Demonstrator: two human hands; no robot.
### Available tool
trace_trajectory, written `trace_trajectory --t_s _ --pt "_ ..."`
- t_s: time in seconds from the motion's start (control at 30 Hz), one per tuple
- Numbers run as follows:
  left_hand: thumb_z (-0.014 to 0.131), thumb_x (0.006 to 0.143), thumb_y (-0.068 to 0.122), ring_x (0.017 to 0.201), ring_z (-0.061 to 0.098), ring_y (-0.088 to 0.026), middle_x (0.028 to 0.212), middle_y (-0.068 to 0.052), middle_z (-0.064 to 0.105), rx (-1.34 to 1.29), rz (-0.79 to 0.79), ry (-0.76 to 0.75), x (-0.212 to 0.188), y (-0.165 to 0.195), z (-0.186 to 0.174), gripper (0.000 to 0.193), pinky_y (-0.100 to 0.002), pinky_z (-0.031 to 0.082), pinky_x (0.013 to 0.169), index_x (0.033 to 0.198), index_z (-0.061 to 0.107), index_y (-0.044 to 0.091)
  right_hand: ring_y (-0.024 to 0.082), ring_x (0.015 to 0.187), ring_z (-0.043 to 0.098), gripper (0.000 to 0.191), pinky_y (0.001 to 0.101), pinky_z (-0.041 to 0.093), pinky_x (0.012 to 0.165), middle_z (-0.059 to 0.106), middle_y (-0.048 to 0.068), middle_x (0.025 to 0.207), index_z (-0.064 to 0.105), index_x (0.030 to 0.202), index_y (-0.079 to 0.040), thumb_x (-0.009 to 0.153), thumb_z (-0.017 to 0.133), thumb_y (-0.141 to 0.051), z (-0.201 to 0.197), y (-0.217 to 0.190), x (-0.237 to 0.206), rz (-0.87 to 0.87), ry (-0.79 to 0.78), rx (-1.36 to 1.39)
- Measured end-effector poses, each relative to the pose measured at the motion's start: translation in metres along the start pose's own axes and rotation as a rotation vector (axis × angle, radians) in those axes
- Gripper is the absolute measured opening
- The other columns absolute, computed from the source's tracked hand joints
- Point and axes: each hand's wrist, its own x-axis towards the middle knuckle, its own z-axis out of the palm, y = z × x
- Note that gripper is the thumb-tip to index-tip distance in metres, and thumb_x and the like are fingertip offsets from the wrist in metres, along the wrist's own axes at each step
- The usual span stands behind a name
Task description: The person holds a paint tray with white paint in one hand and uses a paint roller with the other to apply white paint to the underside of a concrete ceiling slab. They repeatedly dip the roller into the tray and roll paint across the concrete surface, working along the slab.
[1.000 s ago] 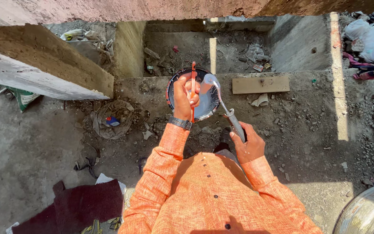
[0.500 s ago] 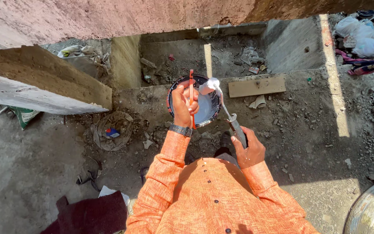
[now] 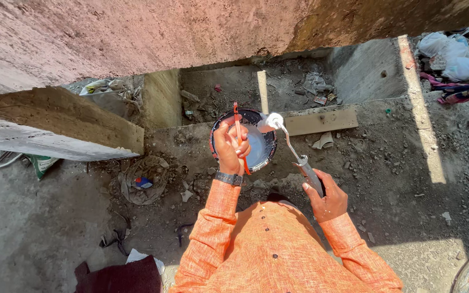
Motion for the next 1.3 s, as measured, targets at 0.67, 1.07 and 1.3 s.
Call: trace_trajectory --t_s 0.67,1.07,1.3 --pt "0.037 0.106 0.042 0.041 0.028 -0.004 0.076 -0.004 0.053 0.136 0.02 0.128 -0.02 -0.045 0.039 0.047 -0.022 0.022 0.036 0.126 0.054 0.002 0.013 0.054 0.054 0.036 0.0293 0.041 0.048 0.063 0.006 0.074 0.057 0.119 -0.006 0.089 0.074 -0.019 -0.028 0.118 0.045 0.335 -0.34 0.481" --pt "0.041 0.104 0.039 0.042 0.03 -0.003 0.076 -0.004 0.054 0.151 0.104 0.052 -0.071 -0.011 0.029 0.051 -0.02 0.023 0.037 0.134 0.053 -0.001 0.011 0.047 0.05 0.032 0.0265 0.039 0.04 0.058 0.004 0.074 0.046 0.115 -0.008 0.097 0.07 -0.019 0.042 0.067 0.178 0.285 -0.141 1.029" --pt "0.04 0.107 0.037 0.042 0.03 -0.003 0.073 -0.006 0.053 0.198 0.148 0.111 -0.092 0.007 0.021 0.051 -0.02 0.023 0.036 0.132 0.054 -0.005 0.012 0.052 0.054 0.031 0.0278 0.043 0.047 0.064 0.005 0.08 0.048 0.121 -0.01 0.101 0.069 -0.021 0.063 0.043 0.212 0.143 -0.082 1.159"
